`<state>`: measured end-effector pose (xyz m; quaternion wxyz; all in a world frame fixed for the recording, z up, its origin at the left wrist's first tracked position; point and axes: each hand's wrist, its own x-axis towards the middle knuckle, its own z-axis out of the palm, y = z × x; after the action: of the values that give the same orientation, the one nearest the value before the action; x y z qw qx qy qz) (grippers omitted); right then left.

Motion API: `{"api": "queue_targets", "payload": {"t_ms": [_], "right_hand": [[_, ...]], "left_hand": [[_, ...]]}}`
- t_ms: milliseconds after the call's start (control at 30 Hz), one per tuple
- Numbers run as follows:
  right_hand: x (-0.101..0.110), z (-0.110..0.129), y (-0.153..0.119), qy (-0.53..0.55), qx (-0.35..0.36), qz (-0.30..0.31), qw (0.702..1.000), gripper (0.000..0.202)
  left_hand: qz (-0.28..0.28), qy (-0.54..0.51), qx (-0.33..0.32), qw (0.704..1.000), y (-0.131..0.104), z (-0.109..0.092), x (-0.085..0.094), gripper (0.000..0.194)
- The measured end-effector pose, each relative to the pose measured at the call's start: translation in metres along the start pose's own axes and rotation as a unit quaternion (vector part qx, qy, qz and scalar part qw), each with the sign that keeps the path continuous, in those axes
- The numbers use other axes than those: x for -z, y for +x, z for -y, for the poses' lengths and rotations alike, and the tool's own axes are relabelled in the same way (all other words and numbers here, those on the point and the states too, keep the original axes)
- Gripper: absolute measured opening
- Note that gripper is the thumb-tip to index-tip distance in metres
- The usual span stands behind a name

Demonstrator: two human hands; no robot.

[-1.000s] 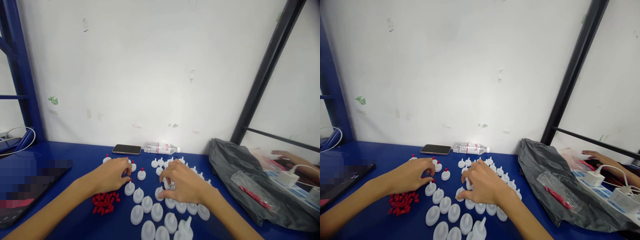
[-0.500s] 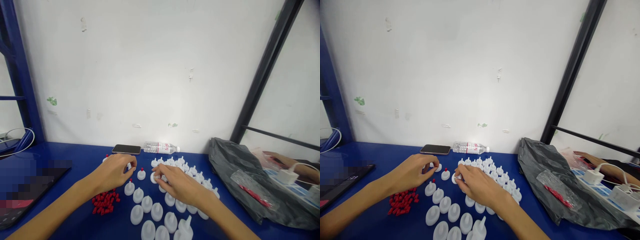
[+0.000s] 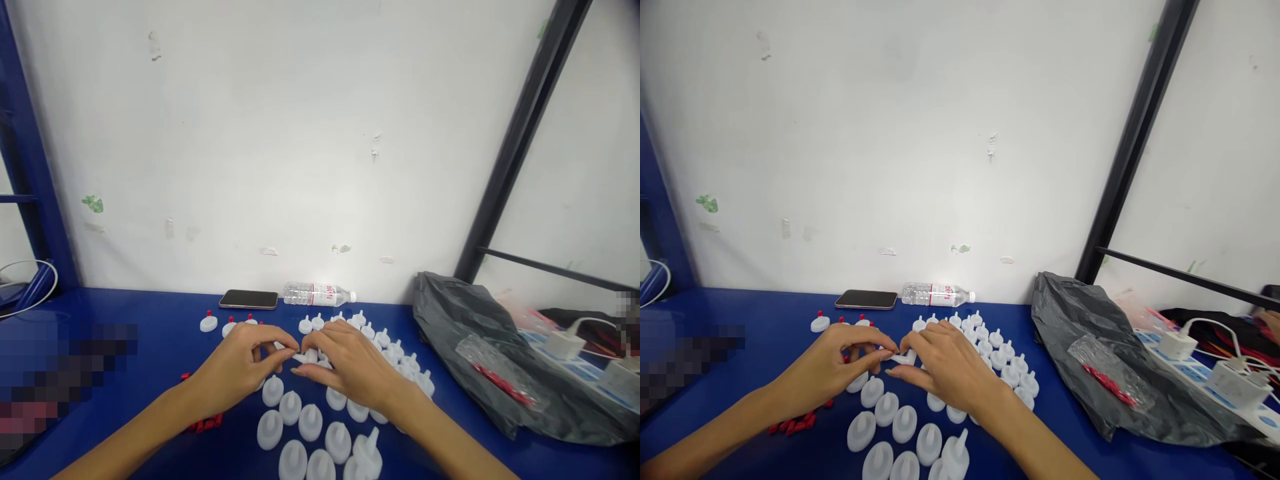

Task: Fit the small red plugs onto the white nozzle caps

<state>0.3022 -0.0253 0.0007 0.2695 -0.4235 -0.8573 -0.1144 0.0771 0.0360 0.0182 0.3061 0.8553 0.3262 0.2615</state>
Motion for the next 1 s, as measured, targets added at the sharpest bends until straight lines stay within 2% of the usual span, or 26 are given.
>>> {"api": "queue_targets", "payload": {"t_ms": [233,433,700,867,1000], "right_hand": [[0.0,0.0,0.0,-0.016,-0.02,-0.044,0.999,0.026],[-0.001,-0.001,-0.001,0.009,-0.009,-0.066,0.998,0.028],[-0.001,-0.001,-0.002,0.062,-0.028,-0.082,0.994,0.039],[-0.003,0.001,-0.001,0.091,-0.002,-0.138,0.986,0.038],[-0.004,0.006,0.0,0.093,0.028,-0.165,0.981,0.043]], "left_hand": [[-0.019,-0.025,0.007,0.999,0.0,0.004,-0.001,0.031],[-0.019,-0.058,0.004,0.998,0.001,0.002,-0.002,0.027],[-0.023,0.106,-0.079,0.991,-0.001,0.011,-0.004,0.031],[-0.018,0.098,-0.076,0.992,-0.002,0.01,-0.002,0.037],[0.015,0.066,-0.093,0.993,-0.006,0.009,-0.003,0.042]]}}
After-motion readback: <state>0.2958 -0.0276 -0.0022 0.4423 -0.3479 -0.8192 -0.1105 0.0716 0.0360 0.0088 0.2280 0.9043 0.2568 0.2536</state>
